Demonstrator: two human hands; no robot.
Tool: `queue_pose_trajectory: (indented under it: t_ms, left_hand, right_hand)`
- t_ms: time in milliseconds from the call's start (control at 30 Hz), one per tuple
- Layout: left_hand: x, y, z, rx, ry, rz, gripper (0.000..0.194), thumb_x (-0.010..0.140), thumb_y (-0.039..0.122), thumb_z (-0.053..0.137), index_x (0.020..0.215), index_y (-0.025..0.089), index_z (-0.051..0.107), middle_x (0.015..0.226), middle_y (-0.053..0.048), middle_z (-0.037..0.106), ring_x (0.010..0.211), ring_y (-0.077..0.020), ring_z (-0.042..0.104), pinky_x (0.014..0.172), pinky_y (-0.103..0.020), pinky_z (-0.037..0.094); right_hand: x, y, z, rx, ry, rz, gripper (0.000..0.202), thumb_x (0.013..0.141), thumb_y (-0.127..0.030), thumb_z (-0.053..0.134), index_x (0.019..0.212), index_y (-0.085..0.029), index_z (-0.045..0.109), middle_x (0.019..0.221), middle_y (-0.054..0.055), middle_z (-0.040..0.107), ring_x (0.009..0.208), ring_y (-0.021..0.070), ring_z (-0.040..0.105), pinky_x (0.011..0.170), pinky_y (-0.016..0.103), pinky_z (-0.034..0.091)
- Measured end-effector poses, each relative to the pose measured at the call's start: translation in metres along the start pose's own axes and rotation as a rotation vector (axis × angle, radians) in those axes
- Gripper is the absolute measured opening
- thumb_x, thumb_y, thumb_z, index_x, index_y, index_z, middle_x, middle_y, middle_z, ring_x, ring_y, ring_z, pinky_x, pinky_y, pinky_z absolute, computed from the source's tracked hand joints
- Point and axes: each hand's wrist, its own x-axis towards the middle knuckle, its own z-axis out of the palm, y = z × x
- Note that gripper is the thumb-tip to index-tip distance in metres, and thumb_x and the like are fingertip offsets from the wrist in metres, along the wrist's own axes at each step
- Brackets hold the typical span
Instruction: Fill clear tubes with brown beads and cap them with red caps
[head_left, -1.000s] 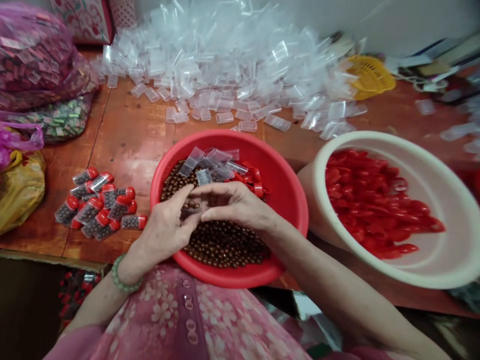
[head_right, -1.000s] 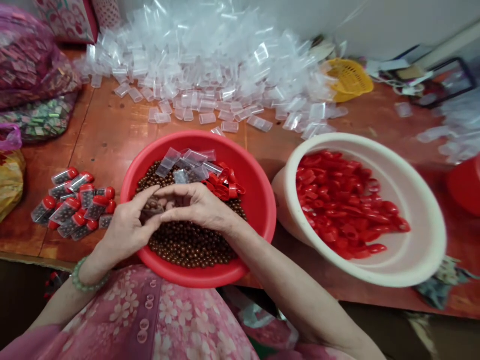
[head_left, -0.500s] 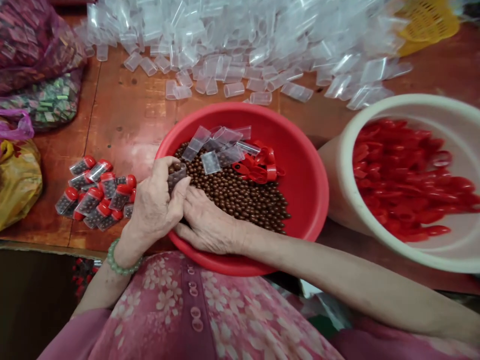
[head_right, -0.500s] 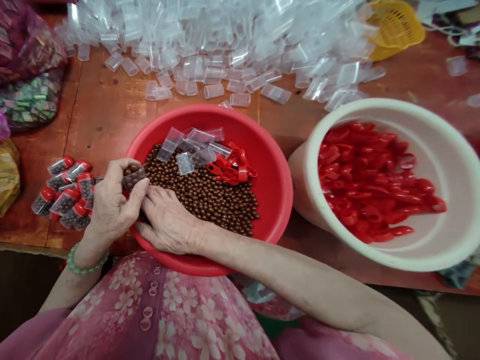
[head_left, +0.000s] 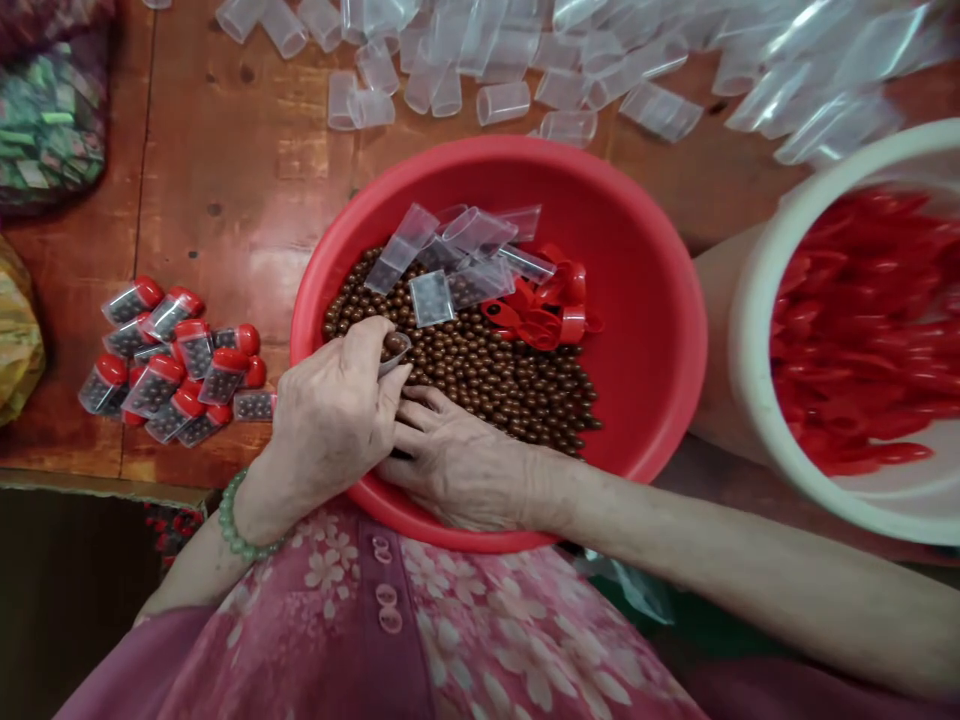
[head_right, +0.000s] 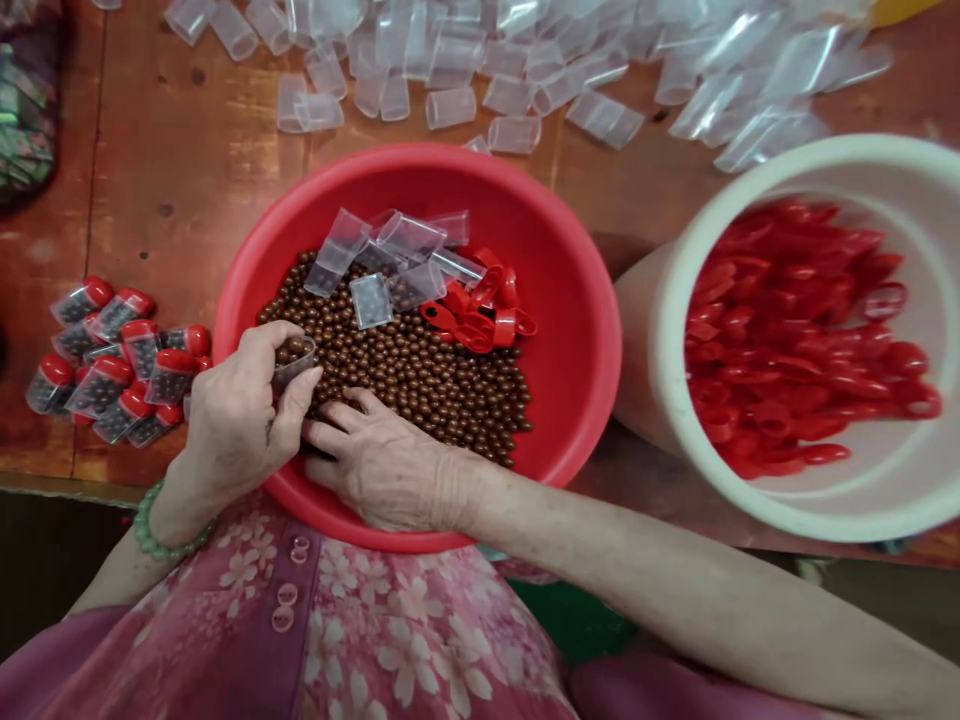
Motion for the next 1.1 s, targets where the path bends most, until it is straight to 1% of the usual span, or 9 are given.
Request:
queue_pose_trajectory:
  t_ms: [167, 400, 500, 633, 767, 833, 900, 1000, 1100]
  left_hand:
    - [0.002, 0.001, 0.0, 0.126, -0.015, 0.032, 0.027, 0.094, 0.029, 0.046, 0.112, 0.012, 0.053, 0.093, -0.009, 0.072, 0.079, -0.0181, 0.069, 0.066, -0.026, 0.05]
    - [0.001, -0.003, 0.003, 0.167, 0.032, 0.073, 0.027, 0.093, 0.028, 0.049, 0.113, 0.01, 0.053, 0.09, -0.01, 0.072, 0.072, -0.0194, 0.07, 0.06, -0.028, 0.049]
    - [-0.001, -0.006, 0.003, 0.137, 0.042, 0.095, 0.023, 0.093, 0.025, 0.049, 0.112, 0.012, 0.052, 0.09, -0.009, 0.072, 0.072, -0.0188, 0.07, 0.06, -0.026, 0.05]
    - [-0.001, -0.01, 0.001, 0.098, 0.055, 0.086, 0.022, 0.094, 0.023, 0.047, 0.113, 0.014, 0.051, 0.092, -0.008, 0.073, 0.077, -0.0188, 0.072, 0.061, -0.025, 0.052]
    - [-0.002, -0.011, -0.001, -0.029, 0.065, 0.068, 0.022, 0.092, 0.023, 0.05, 0.113, 0.016, 0.052, 0.098, -0.007, 0.073, 0.081, -0.019, 0.073, 0.067, -0.026, 0.055]
    - [-0.003, -0.01, -0.002, -0.15, 0.057, 0.03, 0.026, 0.09, 0.022, 0.054, 0.116, 0.016, 0.051, 0.103, -0.007, 0.073, 0.087, -0.0189, 0.072, 0.074, -0.027, 0.056]
    - [-0.005, -0.007, -0.003, -0.311, 0.027, -0.036, 0.033, 0.088, 0.02, 0.057, 0.12, 0.017, 0.049, 0.108, -0.007, 0.072, 0.096, -0.0181, 0.071, 0.081, -0.026, 0.056]
    - [-0.005, -0.002, -0.006, -0.569, -0.038, -0.151, 0.036, 0.085, 0.02, 0.062, 0.118, 0.017, 0.05, 0.106, -0.006, 0.073, 0.1, -0.0168, 0.07, 0.086, -0.026, 0.054]
    - [-0.004, 0.003, -0.013, -0.738, -0.104, -0.241, 0.025, 0.083, 0.025, 0.065, 0.106, 0.017, 0.058, 0.094, -0.004, 0.074, 0.086, -0.0158, 0.071, 0.078, -0.026, 0.054]
  right_hand:
    - [-0.01, 0.019, 0.002, -0.154, -0.092, -0.148, 0.019, 0.094, -0.025, 0.048, 0.107, -0.024, 0.063, 0.119, 0.007, 0.06, 0.105, 0.0266, 0.049, 0.095, 0.055, 0.035]
    - [0.001, 0.054, 0.013, -0.318, 0.044, -0.355, 0.021, 0.096, -0.02, 0.043, 0.098, -0.022, 0.064, 0.104, 0.003, 0.065, 0.095, 0.0233, 0.053, 0.08, 0.042, 0.038]
    - [0.012, 0.064, 0.011, -0.338, 0.046, -0.357, 0.02, 0.096, -0.02, 0.045, 0.102, -0.022, 0.063, 0.104, 0.005, 0.065, 0.095, 0.0237, 0.051, 0.078, 0.041, 0.036]
    - [0.02, 0.064, -0.009, -0.295, -0.029, -0.159, 0.021, 0.093, -0.027, 0.052, 0.108, -0.019, 0.063, 0.112, 0.009, 0.064, 0.103, 0.0267, 0.049, 0.079, 0.042, 0.037]
    - [0.011, 0.049, -0.033, -0.199, 0.022, 0.061, 0.031, 0.093, -0.04, 0.051, 0.109, -0.018, 0.065, 0.121, 0.011, 0.063, 0.107, 0.026, 0.049, 0.087, 0.041, 0.039]
    - [-0.001, 0.045, -0.042, -0.226, 0.085, 0.236, 0.027, 0.097, -0.033, 0.046, 0.105, -0.017, 0.066, 0.122, 0.011, 0.062, 0.101, 0.023, 0.053, 0.085, 0.037, 0.041]
    - [-0.013, 0.046, -0.047, -0.299, 0.121, 0.496, 0.027, 0.098, -0.023, 0.042, 0.096, -0.016, 0.068, 0.113, 0.012, 0.065, 0.094, 0.0208, 0.056, 0.079, 0.033, 0.042]
    - [-0.025, 0.052, -0.048, -0.417, 0.005, 0.836, 0.024, 0.096, -0.023, 0.043, 0.095, -0.015, 0.066, 0.094, 0.012, 0.065, 0.083, 0.022, 0.06, 0.07, 0.031, 0.041]
    - [-0.027, 0.056, -0.044, -0.464, -0.119, 0.958, 0.023, 0.094, -0.02, 0.045, 0.108, -0.015, 0.063, 0.09, 0.013, 0.065, 0.079, 0.0233, 0.062, 0.065, 0.031, 0.04]
